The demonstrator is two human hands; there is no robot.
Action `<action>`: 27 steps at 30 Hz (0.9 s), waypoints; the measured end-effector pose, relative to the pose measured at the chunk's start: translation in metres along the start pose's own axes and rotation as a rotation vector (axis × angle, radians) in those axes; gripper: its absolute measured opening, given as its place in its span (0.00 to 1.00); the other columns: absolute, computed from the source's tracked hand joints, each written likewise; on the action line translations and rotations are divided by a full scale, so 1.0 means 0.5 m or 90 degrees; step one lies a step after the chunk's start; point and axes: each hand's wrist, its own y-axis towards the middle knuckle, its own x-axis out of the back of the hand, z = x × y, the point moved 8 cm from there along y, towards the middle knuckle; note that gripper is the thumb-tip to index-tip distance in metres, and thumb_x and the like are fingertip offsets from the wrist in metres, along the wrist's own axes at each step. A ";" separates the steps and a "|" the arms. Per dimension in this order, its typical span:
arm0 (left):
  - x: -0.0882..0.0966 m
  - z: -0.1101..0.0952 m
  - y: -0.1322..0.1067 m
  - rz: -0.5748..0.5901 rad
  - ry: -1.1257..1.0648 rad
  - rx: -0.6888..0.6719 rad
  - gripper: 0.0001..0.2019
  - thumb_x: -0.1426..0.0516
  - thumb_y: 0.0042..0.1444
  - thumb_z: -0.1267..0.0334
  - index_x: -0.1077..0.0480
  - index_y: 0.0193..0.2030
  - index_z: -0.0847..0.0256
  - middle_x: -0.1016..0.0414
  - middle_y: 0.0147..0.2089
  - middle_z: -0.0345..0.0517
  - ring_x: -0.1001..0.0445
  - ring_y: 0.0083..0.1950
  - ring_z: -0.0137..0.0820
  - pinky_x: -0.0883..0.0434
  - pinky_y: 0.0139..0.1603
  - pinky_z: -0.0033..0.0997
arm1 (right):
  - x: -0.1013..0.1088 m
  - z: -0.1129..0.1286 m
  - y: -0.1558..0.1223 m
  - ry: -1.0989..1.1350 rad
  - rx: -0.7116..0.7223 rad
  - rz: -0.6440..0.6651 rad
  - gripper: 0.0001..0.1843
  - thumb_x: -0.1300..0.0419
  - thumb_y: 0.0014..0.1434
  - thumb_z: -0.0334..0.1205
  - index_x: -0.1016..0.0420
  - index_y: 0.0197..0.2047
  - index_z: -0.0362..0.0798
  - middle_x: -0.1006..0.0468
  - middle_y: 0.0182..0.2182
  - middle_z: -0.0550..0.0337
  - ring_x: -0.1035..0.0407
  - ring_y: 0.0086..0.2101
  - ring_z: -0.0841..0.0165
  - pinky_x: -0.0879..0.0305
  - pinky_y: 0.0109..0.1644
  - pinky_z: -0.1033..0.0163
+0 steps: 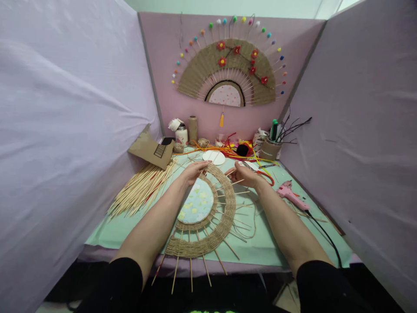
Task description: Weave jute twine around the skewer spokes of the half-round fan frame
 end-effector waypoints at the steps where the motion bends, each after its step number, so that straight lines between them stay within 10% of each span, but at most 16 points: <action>1: -0.003 0.001 -0.001 0.017 -0.009 0.012 0.13 0.37 0.44 0.67 0.25 0.39 0.68 0.27 0.28 0.44 0.36 0.21 0.20 0.40 0.22 0.21 | -0.001 0.000 0.001 -0.003 0.002 0.001 0.28 0.48 0.57 0.61 0.24 0.29 0.43 0.28 0.22 0.57 0.36 0.27 0.72 0.41 0.30 0.68; 21: -0.019 0.019 -0.012 0.129 -0.220 0.028 0.15 0.45 0.49 0.76 0.33 0.45 0.65 0.24 0.47 0.54 0.26 0.51 0.37 0.35 0.56 0.38 | 0.018 0.027 0.001 -0.059 0.091 -0.069 0.29 0.41 0.48 0.65 0.26 0.30 0.43 0.32 0.20 0.60 0.39 0.22 0.75 0.46 0.24 0.68; 27: -0.002 0.021 -0.014 0.087 -0.223 0.027 0.14 0.46 0.49 0.77 0.34 0.44 0.65 0.24 0.48 0.55 0.27 0.52 0.37 0.36 0.57 0.39 | 0.046 0.080 -0.022 -0.183 0.218 -0.231 0.29 0.44 0.49 0.66 0.26 0.32 0.44 0.35 0.20 0.63 0.47 0.18 0.77 0.53 0.21 0.68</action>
